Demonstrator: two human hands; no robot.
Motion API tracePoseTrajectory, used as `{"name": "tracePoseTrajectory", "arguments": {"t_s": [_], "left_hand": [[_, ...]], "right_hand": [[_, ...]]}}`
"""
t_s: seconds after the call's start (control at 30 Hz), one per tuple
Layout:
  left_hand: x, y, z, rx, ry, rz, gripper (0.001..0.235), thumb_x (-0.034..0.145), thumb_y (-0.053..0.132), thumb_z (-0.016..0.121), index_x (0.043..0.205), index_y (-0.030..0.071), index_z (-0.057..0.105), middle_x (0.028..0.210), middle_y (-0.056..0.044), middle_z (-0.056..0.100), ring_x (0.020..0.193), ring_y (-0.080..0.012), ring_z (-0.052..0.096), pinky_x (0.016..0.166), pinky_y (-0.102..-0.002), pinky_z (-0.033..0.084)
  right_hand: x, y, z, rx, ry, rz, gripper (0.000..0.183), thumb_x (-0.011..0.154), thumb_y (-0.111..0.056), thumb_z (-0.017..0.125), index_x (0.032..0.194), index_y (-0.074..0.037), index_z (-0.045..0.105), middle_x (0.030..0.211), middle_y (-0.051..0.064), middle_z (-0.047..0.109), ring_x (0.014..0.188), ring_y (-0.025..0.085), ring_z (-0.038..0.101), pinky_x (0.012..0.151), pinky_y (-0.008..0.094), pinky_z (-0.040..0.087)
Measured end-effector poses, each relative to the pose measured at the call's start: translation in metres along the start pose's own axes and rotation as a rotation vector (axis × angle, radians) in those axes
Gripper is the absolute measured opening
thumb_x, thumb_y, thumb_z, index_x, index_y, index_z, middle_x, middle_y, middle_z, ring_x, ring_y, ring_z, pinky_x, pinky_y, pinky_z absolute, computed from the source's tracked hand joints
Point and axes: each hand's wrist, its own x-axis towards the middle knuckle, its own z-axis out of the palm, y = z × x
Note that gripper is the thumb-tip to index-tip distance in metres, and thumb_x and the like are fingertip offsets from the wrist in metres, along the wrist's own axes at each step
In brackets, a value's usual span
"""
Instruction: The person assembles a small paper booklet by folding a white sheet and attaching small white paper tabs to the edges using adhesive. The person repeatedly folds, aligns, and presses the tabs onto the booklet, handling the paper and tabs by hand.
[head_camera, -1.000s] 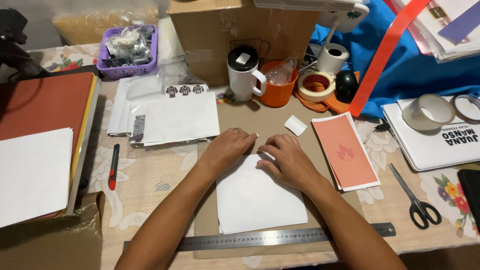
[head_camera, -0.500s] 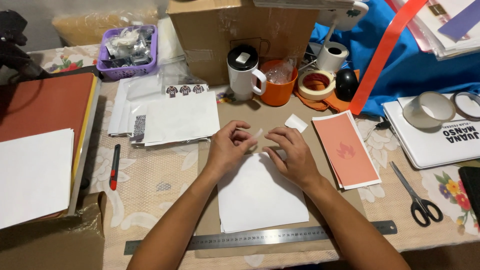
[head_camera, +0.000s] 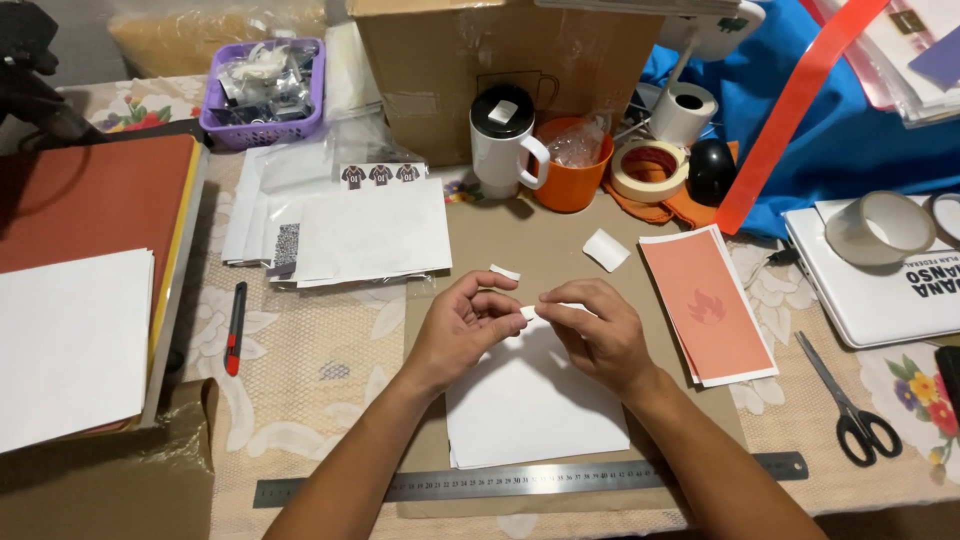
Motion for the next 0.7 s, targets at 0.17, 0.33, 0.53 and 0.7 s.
{"name": "tracePoseTrajectory", "arguments": {"t_s": [0.17,0.33,0.53,0.7], "left_hand": [[-0.008,0.009,0.009,0.049,0.016,0.127,0.044,0.098,0.002,0.087,0.137,0.0,0.066,0.107,-0.019,0.085,0.092,-0.0154,0.079,0.092,-0.032,0.071],[-0.012,0.014,0.018,0.244,0.059,0.313,0.036,0.102,0.009,0.087,0.128,0.006,0.062,0.101,-0.009,0.085,0.088,-0.0086,0.07,0.085,-0.025,0.055],[-0.021,0.03,0.03,0.53,0.123,0.502,0.02,0.103,0.006,0.084,0.118,0.006,0.072,0.097,-0.011,0.087,0.084,-0.0237,0.084,0.084,-0.036,0.067],[-0.021,0.025,0.031,0.613,0.134,0.577,0.017,0.1,0.004,0.085,0.113,0.006,0.075,0.094,-0.012,0.087,0.084,-0.0293,0.086,0.082,-0.04,0.07]], "right_hand": [[-0.002,-0.004,0.0,-0.03,0.006,-0.046,0.022,0.097,0.001,0.083,0.111,-0.014,0.09,0.108,0.008,0.086,0.094,0.03,0.083,0.084,0.043,0.069],[0.0,-0.006,-0.001,-0.041,-0.007,-0.091,0.018,0.097,-0.004,0.085,0.113,-0.011,0.087,0.11,0.01,0.085,0.096,0.032,0.082,0.086,0.045,0.069],[0.0,-0.009,-0.001,0.05,-0.045,0.002,0.014,0.104,-0.016,0.081,0.114,-0.008,0.086,0.107,0.01,0.085,0.095,0.033,0.082,0.084,0.046,0.069],[0.003,-0.011,-0.001,0.028,-0.044,-0.021,0.008,0.103,-0.011,0.081,0.109,-0.007,0.085,0.101,0.01,0.084,0.089,0.033,0.081,0.079,0.044,0.069]]}}
